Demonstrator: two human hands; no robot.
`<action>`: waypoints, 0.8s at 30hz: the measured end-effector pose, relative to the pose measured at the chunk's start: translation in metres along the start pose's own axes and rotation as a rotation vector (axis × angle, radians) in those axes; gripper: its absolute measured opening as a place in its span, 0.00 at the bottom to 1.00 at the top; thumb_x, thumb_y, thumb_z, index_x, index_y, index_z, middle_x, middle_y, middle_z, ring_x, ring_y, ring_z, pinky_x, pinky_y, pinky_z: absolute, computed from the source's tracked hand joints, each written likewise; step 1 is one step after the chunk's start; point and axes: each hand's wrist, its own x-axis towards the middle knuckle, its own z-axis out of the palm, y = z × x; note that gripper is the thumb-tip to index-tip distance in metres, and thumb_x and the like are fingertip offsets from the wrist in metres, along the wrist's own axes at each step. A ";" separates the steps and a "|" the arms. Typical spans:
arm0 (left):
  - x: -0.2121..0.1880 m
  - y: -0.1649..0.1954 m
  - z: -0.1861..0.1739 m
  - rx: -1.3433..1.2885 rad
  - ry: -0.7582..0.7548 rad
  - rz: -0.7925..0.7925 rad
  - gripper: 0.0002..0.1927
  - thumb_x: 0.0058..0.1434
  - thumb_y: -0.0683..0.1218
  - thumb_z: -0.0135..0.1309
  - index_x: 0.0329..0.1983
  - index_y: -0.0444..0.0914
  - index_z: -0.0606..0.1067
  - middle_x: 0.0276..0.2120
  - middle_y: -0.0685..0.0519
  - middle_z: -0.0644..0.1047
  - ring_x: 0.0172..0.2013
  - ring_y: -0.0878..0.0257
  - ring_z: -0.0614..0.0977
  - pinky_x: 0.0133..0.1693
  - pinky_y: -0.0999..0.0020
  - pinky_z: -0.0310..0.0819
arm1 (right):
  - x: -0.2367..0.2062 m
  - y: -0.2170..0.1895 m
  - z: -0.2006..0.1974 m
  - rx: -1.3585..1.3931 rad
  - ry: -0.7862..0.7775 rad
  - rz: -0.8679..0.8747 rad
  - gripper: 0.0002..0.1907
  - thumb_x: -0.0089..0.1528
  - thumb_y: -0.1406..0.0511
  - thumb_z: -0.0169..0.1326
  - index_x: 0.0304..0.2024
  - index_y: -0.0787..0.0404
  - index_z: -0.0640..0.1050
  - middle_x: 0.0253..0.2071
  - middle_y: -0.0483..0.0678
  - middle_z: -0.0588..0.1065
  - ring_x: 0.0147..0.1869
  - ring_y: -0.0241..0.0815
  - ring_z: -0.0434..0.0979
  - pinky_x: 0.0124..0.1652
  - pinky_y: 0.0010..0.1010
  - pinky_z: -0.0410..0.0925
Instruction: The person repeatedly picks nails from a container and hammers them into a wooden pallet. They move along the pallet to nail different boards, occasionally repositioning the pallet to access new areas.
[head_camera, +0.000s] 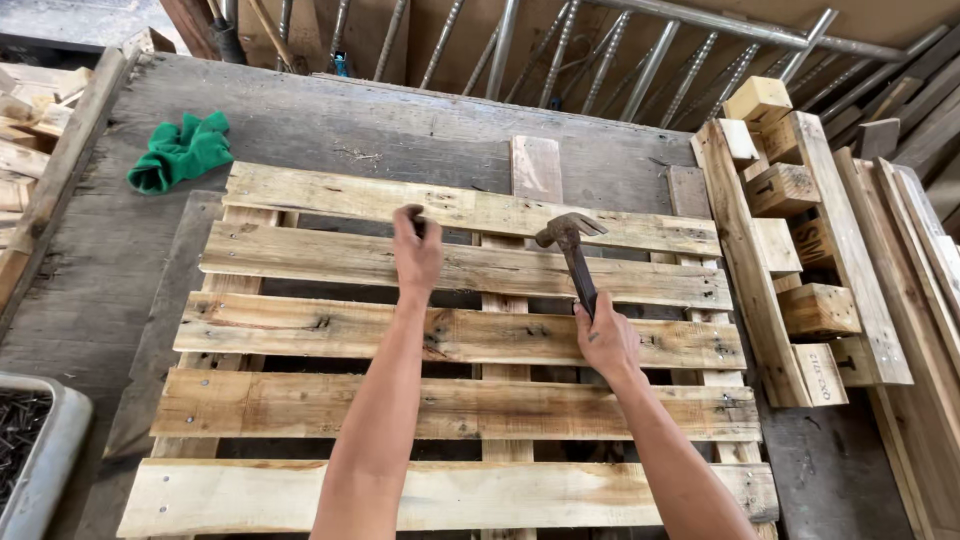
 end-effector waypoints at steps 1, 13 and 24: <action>0.004 -0.002 -0.002 -0.378 0.030 -0.146 0.15 0.72 0.39 0.45 0.60 0.29 0.64 0.41 0.40 0.77 0.35 0.57 0.78 0.34 0.63 0.76 | -0.002 -0.001 0.004 -0.002 -0.006 -0.002 0.19 0.69 0.52 0.49 0.45 0.61 0.66 0.24 0.63 0.76 0.31 0.72 0.77 0.33 0.62 0.67; -0.027 0.009 0.029 -1.103 -0.154 -0.685 0.13 0.75 0.41 0.43 0.54 0.24 0.70 0.43 0.32 0.81 0.33 0.56 0.83 0.34 0.66 0.83 | -0.012 -0.012 0.001 0.001 -0.007 0.068 0.19 0.68 0.52 0.49 0.44 0.61 0.67 0.29 0.65 0.78 0.36 0.74 0.78 0.38 0.63 0.70; -0.035 0.037 0.020 -0.825 -0.337 -0.633 0.08 0.62 0.39 0.59 0.44 0.35 0.79 0.40 0.40 0.83 0.40 0.52 0.88 0.37 0.61 0.88 | -0.010 -0.015 -0.001 -0.005 -0.063 0.057 0.21 0.71 0.51 0.46 0.48 0.62 0.68 0.25 0.61 0.78 0.29 0.65 0.81 0.31 0.55 0.73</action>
